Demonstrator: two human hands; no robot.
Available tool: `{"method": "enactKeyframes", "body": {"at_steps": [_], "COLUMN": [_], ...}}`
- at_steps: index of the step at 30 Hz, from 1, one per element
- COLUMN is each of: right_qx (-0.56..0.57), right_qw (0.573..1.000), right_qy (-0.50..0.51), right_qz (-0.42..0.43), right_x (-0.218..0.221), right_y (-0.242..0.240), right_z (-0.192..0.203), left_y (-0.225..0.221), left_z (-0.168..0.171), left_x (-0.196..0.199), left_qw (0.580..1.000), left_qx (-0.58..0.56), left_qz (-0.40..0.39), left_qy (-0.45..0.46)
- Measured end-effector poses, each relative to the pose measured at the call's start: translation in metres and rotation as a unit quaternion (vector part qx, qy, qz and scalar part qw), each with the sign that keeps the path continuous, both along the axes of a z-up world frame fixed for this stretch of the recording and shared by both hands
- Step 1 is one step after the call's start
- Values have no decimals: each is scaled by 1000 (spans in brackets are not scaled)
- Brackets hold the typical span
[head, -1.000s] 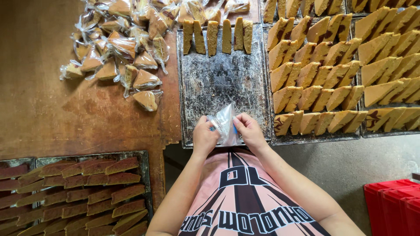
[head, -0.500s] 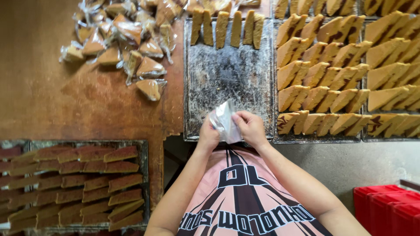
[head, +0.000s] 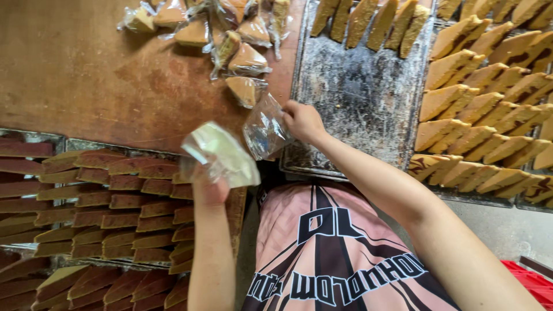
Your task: The person picks up triangular pieces of cake from a metal tray and a wooden table and places them into individual plastic bags.
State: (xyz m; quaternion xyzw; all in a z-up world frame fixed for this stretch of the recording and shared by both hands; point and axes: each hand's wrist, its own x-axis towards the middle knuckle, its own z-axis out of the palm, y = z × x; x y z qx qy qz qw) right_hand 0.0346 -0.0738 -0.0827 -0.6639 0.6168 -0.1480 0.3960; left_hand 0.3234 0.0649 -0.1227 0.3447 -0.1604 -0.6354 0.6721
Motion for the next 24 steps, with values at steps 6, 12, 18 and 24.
{"method": "enactKeyframes", "body": {"at_steps": [6,12,18,24], "right_qx": [-298,-113,-52,31], "right_qw": [954,988,998,993], "right_qy": [27,91,12,-45], "right_qz": [-3,48,-44,-104], "right_x": [55,98,84,38], "right_y": [-36,-76,-78,3], "right_z": [-3,-8,5,32], "left_y": [-17,-29,-26,-51], "left_z": [2,3,6,50], "left_x": [-48,-50,-36,-14], "left_qw": [988,980,978,996], "left_qx": [112,124,151,31], "left_qz": [68,-70,-61,-16], "left_qy": [79,142,131,79]}}
